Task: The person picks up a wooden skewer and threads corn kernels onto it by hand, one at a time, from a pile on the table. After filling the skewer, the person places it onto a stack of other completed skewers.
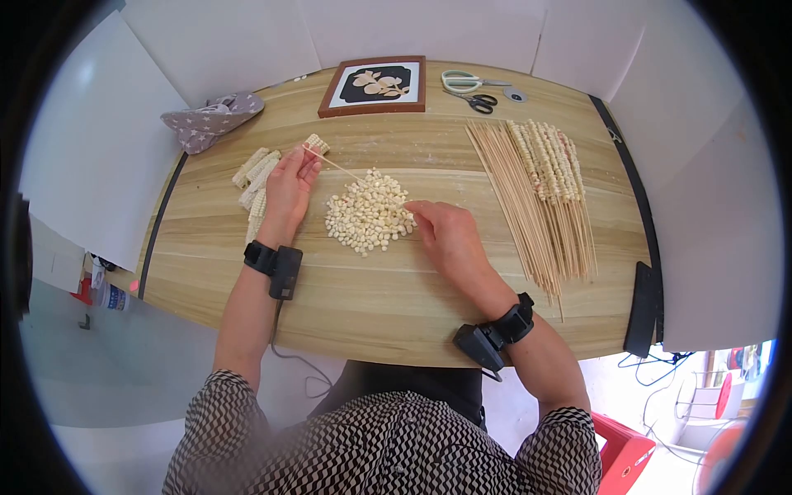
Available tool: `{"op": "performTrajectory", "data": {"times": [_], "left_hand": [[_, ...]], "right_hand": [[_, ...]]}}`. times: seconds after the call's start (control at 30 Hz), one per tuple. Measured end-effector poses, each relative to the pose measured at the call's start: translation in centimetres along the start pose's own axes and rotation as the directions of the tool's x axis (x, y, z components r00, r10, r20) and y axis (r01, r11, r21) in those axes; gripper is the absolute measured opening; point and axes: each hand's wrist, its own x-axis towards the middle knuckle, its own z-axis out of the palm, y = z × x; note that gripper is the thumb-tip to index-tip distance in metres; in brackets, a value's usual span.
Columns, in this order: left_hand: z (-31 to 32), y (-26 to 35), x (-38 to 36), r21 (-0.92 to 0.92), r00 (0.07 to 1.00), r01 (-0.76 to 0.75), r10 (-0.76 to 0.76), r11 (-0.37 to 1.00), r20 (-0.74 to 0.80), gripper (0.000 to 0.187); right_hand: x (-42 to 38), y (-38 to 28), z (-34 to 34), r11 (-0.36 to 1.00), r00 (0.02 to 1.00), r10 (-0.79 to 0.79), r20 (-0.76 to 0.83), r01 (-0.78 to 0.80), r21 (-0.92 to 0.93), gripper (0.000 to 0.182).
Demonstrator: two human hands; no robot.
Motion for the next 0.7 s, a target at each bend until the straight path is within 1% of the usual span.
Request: {"op": "performTrajectory", "data": {"times": [0.07, 0.1, 0.17, 0.23, 0.37, 0.47, 0.5, 0.57, 0.6, 0.67, 0.7], "left_hand": [[-0.1, 0.0, 0.0, -0.037, 0.998, 0.046, -0.047, 0.998, -0.03, 0.023], [-0.1, 0.0, 0.0, -0.036, 0.998, 0.046, -0.047, 0.998, -0.029, 0.023], [-0.3, 0.0, 0.1, -0.089, 0.996, 0.083, -0.085, 0.993, -0.016, 0.021], [-0.5, 0.2, 0.2, -0.112, 0.994, 0.109, -0.109, 0.988, -0.001, 0.02], [-0.2, 0.3, -0.2, -0.16, 0.987, 0.158, -0.156, 0.974, 0.023, 0.018], [0.4, 0.6, -0.6, -0.115, 0.983, 0.184, -0.179, 0.976, 0.052, 0.018], [0.9, 0.5, -1.0, -0.115, 0.982, 0.187, -0.182, 0.976, 0.052, 0.018], [2.1, -0.1, -2.1, -0.052, 0.958, 0.262, -0.253, 0.964, 0.135, 0.019], [2.7, -0.2, -2.5, -0.052, 0.957, 0.266, -0.257, 0.962, 0.137, 0.019], [3.6, -0.4, -3.3, -0.021, 0.936, 0.283, -0.271, 0.959, 0.225, 0.019], [3.9, -0.4, -3.5, -0.02, 0.933, 0.288, -0.276, 0.957, 0.23, 0.019]], "right_hand": [[0.0, 0.0, 0.0, 1.0, 1.0, 0.001, -0.011, 0.0, 0.019, 0.017], [0.0, 0.1, 0.1, 1.0, 1.0, -0.005, -0.012, 0.005, 0.014, 0.017], [-0.1, 0.3, 0.1, 1.0, 1.0, -0.01, -0.015, 0.01, 0.01, 0.017], [-0.1, 0.5, 0.0, 1.0, 1.0, -0.008, 0.013, 0.009, -0.026, 0.021], [-0.1, 0.5, 0.1, 1.0, 1.0, -0.011, -0.01, 0.011, -0.015, 0.017], [-0.1, 0.5, 0.3, 1.0, 1.0, -0.012, -0.013, 0.012, 0.002, 0.018], [-0.1, 0.4, 0.4, 0.999, 0.999, -0.037, -0.034, 0.038, 0.03, 0.018], [-0.1, 0.3, 0.6, 0.997, 0.997, -0.058, -0.056, 0.061, 0.056, 0.018], [-0.1, 0.2, 0.7, 0.996, 0.996, -0.055, -0.065, 0.059, 0.064, 0.018], [-0.1, 0.0, 0.5, 0.996, 0.996, -0.045, -0.078, 0.051, 0.068, 0.019], [-0.1, 0.0, 0.3, 0.998, 0.997, -0.031, -0.073, 0.035, 0.051, 0.019]]}}
